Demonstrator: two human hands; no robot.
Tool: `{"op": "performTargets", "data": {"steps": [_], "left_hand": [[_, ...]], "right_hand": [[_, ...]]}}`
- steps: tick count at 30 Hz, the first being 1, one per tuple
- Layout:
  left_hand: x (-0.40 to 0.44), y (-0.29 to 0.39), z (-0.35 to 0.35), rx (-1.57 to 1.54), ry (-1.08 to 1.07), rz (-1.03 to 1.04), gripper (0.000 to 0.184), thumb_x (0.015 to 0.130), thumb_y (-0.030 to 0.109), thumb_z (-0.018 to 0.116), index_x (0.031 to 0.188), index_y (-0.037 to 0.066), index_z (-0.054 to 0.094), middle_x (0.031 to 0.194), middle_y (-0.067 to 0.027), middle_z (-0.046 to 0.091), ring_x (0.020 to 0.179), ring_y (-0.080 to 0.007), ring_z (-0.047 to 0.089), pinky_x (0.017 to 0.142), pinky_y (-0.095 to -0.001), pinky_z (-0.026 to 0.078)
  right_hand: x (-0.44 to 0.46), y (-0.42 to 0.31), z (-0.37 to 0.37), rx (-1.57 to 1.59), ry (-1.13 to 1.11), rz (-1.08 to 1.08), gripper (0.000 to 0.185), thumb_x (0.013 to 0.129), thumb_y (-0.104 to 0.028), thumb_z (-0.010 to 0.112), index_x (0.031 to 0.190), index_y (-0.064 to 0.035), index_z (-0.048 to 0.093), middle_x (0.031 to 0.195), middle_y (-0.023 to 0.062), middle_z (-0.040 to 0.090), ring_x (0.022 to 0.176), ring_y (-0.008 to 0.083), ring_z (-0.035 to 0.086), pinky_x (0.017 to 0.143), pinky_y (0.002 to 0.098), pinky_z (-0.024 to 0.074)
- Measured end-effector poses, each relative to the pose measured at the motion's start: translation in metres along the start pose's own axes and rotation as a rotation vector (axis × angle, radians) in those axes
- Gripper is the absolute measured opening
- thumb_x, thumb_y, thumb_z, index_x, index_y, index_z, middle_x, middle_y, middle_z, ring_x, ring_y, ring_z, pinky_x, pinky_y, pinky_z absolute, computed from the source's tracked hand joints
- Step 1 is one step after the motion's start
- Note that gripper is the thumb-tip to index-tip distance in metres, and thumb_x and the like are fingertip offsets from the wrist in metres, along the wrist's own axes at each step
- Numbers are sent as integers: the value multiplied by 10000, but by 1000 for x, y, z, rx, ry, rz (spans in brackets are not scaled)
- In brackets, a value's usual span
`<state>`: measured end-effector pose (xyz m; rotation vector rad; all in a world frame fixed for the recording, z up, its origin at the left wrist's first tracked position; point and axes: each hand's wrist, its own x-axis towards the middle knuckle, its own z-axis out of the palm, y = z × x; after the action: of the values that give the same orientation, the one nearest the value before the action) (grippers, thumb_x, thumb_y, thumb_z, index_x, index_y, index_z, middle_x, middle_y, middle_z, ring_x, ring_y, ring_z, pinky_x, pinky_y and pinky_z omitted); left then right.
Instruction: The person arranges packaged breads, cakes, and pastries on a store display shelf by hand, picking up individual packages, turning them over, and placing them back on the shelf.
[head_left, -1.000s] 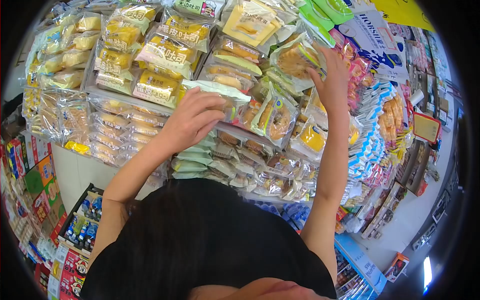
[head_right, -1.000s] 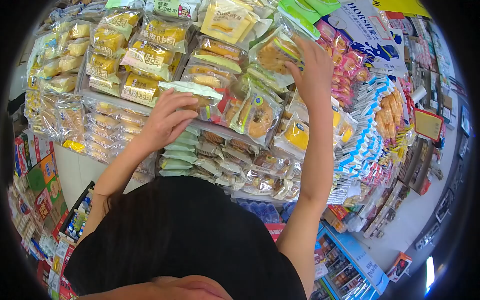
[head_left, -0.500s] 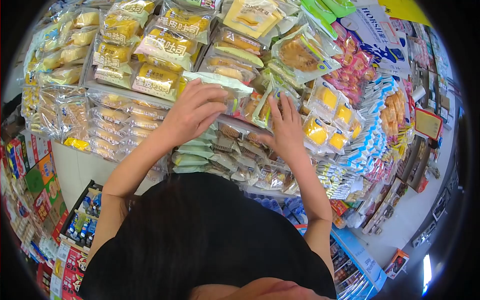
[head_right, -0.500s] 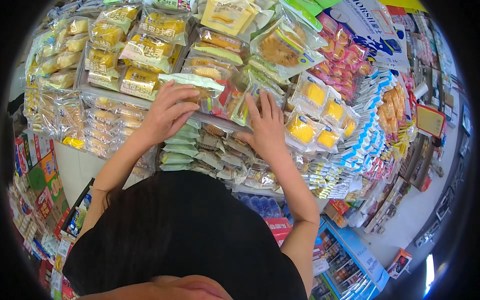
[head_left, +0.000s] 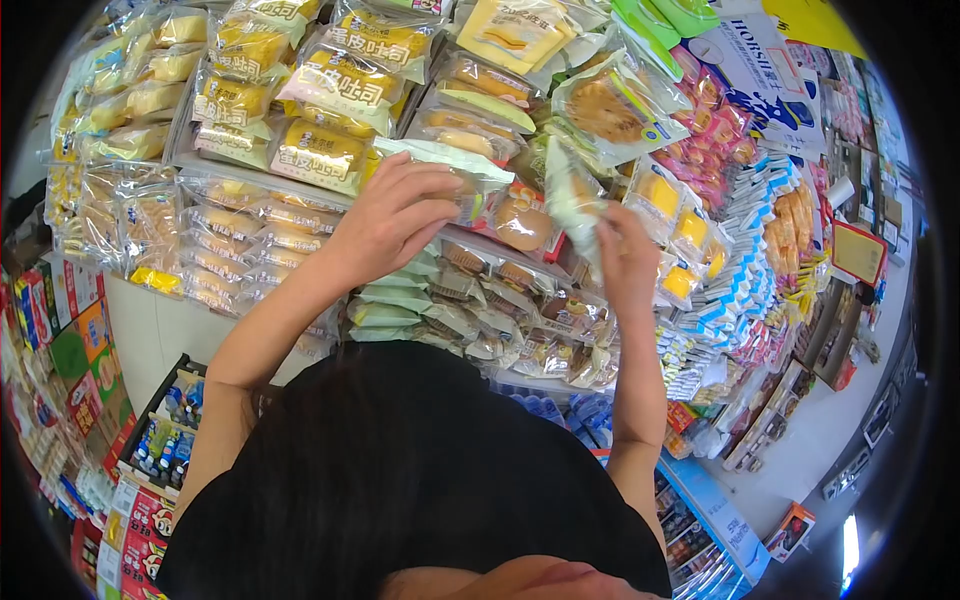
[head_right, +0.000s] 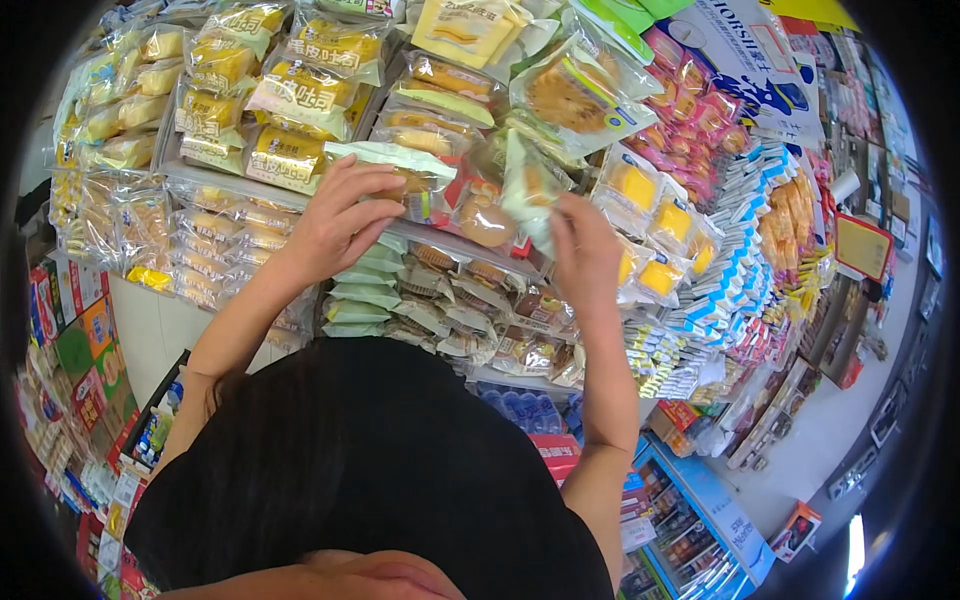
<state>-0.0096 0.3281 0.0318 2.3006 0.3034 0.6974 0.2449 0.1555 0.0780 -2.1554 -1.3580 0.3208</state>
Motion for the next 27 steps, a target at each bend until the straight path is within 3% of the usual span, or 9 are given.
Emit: {"op": "performTargets", "data": {"steps": [2, 4, 7, 9, 12, 14, 18, 25, 27], "left_hand": [[0, 0, 0, -2, 2, -1, 282, 732, 6, 680, 988, 99, 607, 1169, -71, 571, 1141, -277, 525, 999, -488, 336], [-1, 0, 0, 4, 5, 3, 281, 729, 5, 682, 985, 97, 609, 1168, -71, 571, 1141, -276, 524, 995, -487, 339], [1, 0, 1, 12, 9, 5, 277, 728, 8, 683, 981, 97, 611, 1168, -71, 572, 1139, -276, 524, 990, -486, 342], [1, 0, 2, 10, 12, 7, 275, 728, 9, 684, 979, 97, 612, 1167, -70, 572, 1138, -276, 524, 989, -486, 343], [1, 0, 2, 12, 11, 2, 272, 727, 11, 685, 976, 96, 615, 1166, -69, 574, 1137, -276, 525, 988, -488, 345], [1, 0, 2, 11, 9, -2, 270, 728, 12, 685, 974, 96, 616, 1166, -69, 575, 1137, -276, 525, 988, -489, 345], [1, 0, 2, 11, 3, -4, 262, 731, 15, 684, 972, 95, 617, 1164, -68, 576, 1137, -276, 524, 991, -488, 344], [1, 0, 1, 9, -8, -17, 244, 740, 21, 680, 964, 95, 619, 1162, -65, 578, 1139, -271, 525, 995, -490, 345], [0, 0, 2, 10, -10, -17, 241, 740, 22, 681, 961, 95, 620, 1160, -66, 579, 1139, -270, 525, 995, -489, 346]], "right_hand": [[9, 12, -24, 97, 7, 207, 104, 879, -67, 595, 967, -13, 603, 956, 61, 652, 863, 135, 614, 788, 270, 480], [17, 27, -38, 555, 169, 313, 93, 896, -73, 588, 967, -13, 597, 958, 48, 635, 888, 102, 588, 798, 251, 472], [29, 19, -48, 799, 335, 220, 91, 908, -86, 578, 959, -12, 593, 924, 28, 623, 844, 66, 562, 760, 217, 448], [31, 14, -48, 783, 365, 200, 98, 904, -80, 584, 960, 0, 584, 945, 34, 623, 854, 75, 561, 781, 223, 450], [32, 6, -38, 568, 451, 113, 105, 874, -60, 617, 962, -11, 587, 972, 61, 624, 896, 134, 574, 816, 262, 449], [34, 0, -29, 30, 470, -259, 149, 837, 0, 632, 979, -10, 590, 998, 94, 611, 970, 206, 565, 854, 322, 450], [28, 1, -2, -298, 427, -496, 257, 710, 28, 708, 921, -71, 601, 928, 88, 589, 880, 257, 550, 786, 360, 430], [27, 25, 52, -387, 237, -525, 271, 677, -76, 716, 927, -115, 617, 896, 26, 567, 865, 241, 526, 744, 365, 403], [30, 14, 57, -355, 51, -465, 286, 686, -135, 729, 949, -121, 617, 901, 23, 564, 880, 231, 524, 752, 369, 401]]}}
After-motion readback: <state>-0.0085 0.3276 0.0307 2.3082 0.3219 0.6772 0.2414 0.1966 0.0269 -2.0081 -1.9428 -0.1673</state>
